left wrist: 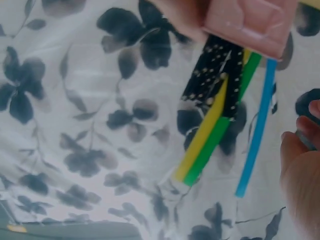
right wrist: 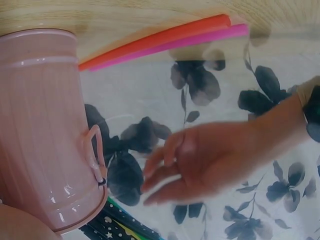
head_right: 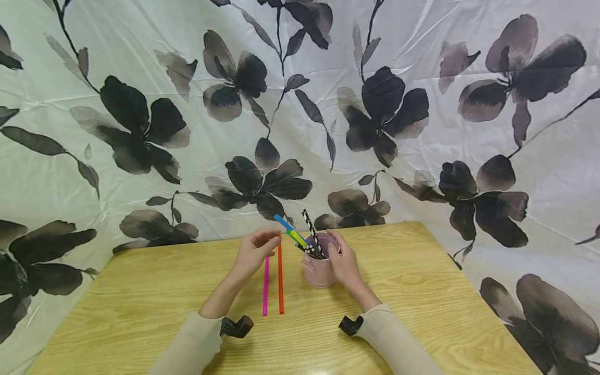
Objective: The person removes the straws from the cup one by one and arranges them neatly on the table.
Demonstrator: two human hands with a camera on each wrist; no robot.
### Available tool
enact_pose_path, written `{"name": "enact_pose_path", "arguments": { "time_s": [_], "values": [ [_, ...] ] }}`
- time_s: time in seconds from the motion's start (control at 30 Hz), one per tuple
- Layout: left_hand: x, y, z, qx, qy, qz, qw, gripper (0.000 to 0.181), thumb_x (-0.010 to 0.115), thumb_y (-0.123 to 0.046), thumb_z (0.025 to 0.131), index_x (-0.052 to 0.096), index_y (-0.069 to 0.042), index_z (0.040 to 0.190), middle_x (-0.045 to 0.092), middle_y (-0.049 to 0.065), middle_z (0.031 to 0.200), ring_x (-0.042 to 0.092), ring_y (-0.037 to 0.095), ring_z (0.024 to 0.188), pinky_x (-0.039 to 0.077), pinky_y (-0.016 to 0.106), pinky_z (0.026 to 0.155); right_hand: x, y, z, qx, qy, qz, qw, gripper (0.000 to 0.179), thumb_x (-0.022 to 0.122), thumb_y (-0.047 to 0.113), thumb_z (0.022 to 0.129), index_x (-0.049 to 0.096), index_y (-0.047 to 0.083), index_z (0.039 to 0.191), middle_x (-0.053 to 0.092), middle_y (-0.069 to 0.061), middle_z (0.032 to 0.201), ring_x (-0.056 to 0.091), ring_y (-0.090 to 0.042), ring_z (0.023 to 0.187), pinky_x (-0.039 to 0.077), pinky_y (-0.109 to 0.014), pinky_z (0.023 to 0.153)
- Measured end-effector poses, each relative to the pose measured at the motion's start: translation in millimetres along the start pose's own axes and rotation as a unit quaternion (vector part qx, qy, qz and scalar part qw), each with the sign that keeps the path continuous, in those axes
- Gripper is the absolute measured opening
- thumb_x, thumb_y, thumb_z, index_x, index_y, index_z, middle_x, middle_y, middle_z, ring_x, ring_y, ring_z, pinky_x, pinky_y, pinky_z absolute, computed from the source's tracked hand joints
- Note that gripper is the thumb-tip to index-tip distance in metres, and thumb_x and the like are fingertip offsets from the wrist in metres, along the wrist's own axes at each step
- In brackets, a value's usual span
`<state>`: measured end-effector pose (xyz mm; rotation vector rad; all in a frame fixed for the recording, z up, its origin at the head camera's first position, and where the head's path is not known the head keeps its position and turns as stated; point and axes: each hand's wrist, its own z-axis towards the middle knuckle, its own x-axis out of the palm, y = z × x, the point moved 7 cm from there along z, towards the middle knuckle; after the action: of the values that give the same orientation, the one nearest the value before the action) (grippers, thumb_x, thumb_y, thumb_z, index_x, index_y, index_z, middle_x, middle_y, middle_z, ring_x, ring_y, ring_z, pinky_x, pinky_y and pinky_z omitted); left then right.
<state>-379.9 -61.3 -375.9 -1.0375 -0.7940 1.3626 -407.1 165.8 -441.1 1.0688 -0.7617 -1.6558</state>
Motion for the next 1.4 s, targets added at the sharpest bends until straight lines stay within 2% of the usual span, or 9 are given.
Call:
{"name": "enact_pose_path", "arguments": {
  "time_s": [0.17,0.23,0.37,0.63,0.77,0.97,1.17,1.3,1.4],
  "values": [
    [9.9,-20.8,-0.8,0.024,0.003,-0.011,0.9996,0.024,0.059,-0.004,0.084,0.06,0.006,0.105,0.06,0.023,0.096,0.057,0.035,0.084,0.051,0.041,0.064,-0.5,-0.7,-0.7,-0.002,-0.005,0.002,1.0,0.033,0.042,0.016,0.092,0.05,0.024,0.123,0.053,-0.001,0.119,0.047,-0.016,0.109,0.04,-0.038,0.089],
    [13.4,-24.5,-0.5,0.031,0.002,-0.016,0.9994,0.024,0.059,-0.003,0.083,0.059,0.007,0.106,0.06,0.024,0.096,0.057,0.035,0.085,0.051,0.035,0.064,-0.5,-1.2,-1.1,-0.004,-0.007,0.002,1.0,0.033,0.042,0.016,0.092,0.05,0.025,0.122,0.053,-0.001,0.119,0.047,-0.015,0.11,0.04,-0.037,0.089],
    [21.0,-28.7,0.1,0.043,0.002,-0.022,0.9988,0.023,0.061,-0.002,0.082,0.06,0.006,0.103,0.061,0.02,0.095,0.057,0.034,0.085,0.049,0.026,0.061,-0.1,-1.5,-1.9,-0.005,-0.007,0.007,0.9999,0.032,0.042,0.016,0.092,0.05,0.024,0.122,0.053,-0.001,0.119,0.046,-0.015,0.11,0.039,-0.037,0.09],
    [29.9,-35.6,3.5,0.076,-0.009,-0.008,0.997,0.018,0.066,-0.002,0.077,0.064,0.001,0.094,0.063,0.015,0.089,0.059,0.03,0.081,0.05,0.028,0.065,0.2,0.4,-2.5,-0.011,-0.011,0.01,0.9998,0.032,0.042,0.017,0.092,0.05,0.024,0.122,0.053,-0.001,0.119,0.046,-0.016,0.11,0.039,-0.038,0.089],
    [31.2,-35.8,4.3,0.076,-0.014,-0.016,0.9968,0.016,0.067,0.0,0.076,0.064,0.003,0.092,0.063,0.017,0.086,0.059,0.031,0.08,0.051,0.028,0.064,0.4,0.5,-2.5,-0.005,-0.007,0.011,0.9999,0.032,0.042,0.017,0.093,0.05,0.025,0.122,0.053,-0.001,0.12,0.046,-0.016,0.111,0.039,-0.039,0.09],
    [26.5,-40.4,2.4,0.088,-0.038,-0.031,0.995,0.017,0.066,0.002,0.075,0.064,0.005,0.092,0.063,0.016,0.084,0.06,0.023,0.076,0.051,0.028,0.065,-1.0,11.1,-4.0,-0.003,0.001,0.017,0.9998,0.032,0.042,0.011,0.093,0.05,0.018,0.123,0.052,-0.008,0.12,0.046,-0.022,0.112,0.038,-0.043,0.09],
    [10.8,-64.2,-0.9,0.153,-0.098,-0.038,0.9826,0.024,0.066,0.004,0.075,0.052,0.007,0.094,0.061,0.023,0.086,0.06,0.029,0.077,0.051,0.029,0.063,-4.0,36.9,-11.3,-0.009,0.001,0.015,0.9998,0.033,0.04,0.006,0.092,0.048,0.009,0.124,0.051,-0.016,0.12,0.045,-0.028,0.112,0.037,-0.044,0.09],
    [-5.8,-82.4,-0.5,0.19,-0.156,-0.057,0.9676,0.024,0.066,0.005,0.075,0.046,0.011,0.088,0.06,0.024,0.081,0.06,0.029,0.072,0.052,0.031,0.06,-5.2,37.6,-11.9,-0.006,-0.002,0.012,0.9999,0.033,0.041,0.006,0.092,0.049,0.011,0.124,0.052,-0.015,0.119,0.047,-0.027,0.11,0.038,-0.044,0.089],
    [-20.1,-95.7,1.8,0.22,-0.186,-0.089,0.9536,0.021,0.065,0.008,0.074,0.047,0.014,0.085,0.058,0.024,0.078,0.061,0.029,0.067,0.052,0.036,0.058,-6.4,36.4,-11.7,-0.004,-0.003,0.018,0.9998,0.033,0.042,0.007,0.092,0.05,0.014,0.123,0.052,-0.014,0.118,0.048,-0.026,0.108,0.039,-0.043,0.088]
  ]
}}
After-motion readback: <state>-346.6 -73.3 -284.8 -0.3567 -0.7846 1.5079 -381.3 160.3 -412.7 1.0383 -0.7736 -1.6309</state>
